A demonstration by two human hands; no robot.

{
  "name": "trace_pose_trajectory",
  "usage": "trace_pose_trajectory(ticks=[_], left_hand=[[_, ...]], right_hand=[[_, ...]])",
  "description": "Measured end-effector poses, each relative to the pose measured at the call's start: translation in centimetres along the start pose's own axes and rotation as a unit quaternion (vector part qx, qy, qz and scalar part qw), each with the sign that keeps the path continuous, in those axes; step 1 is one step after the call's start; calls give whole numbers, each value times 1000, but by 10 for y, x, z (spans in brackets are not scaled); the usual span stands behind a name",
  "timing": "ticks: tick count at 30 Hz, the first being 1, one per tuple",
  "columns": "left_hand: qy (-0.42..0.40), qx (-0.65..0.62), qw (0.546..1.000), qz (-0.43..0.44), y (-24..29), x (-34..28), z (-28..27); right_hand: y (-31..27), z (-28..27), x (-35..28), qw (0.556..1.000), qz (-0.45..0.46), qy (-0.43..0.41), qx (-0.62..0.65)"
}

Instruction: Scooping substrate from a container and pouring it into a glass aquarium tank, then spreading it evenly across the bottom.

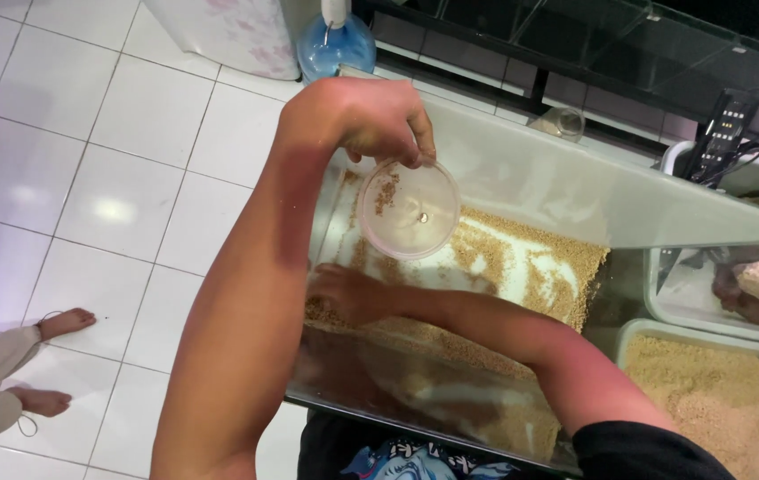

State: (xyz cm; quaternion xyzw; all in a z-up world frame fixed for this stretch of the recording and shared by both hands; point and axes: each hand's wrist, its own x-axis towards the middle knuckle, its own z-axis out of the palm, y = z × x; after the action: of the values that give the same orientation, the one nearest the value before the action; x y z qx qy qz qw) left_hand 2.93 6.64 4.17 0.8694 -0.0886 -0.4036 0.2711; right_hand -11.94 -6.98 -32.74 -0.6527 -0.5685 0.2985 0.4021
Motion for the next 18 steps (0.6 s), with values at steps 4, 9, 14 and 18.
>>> trace_pose_trajectory(ticks=[4,9,14,18], left_hand=[[0,9,1000,-13,5,-5,-1],[-5,9,1000,-22,6,-5,-2],[-2,46,999,-17,5,-3,-2],[4,42,999,-13,2,0,-2]], right_hand=[[12,19,-6,990,-87,-61,-87],[5,-12,2,975,-100,-177,-85],[-38,-68,8,951,71,-287,-91],[-8,-14,12,980,10,-187,-69]])
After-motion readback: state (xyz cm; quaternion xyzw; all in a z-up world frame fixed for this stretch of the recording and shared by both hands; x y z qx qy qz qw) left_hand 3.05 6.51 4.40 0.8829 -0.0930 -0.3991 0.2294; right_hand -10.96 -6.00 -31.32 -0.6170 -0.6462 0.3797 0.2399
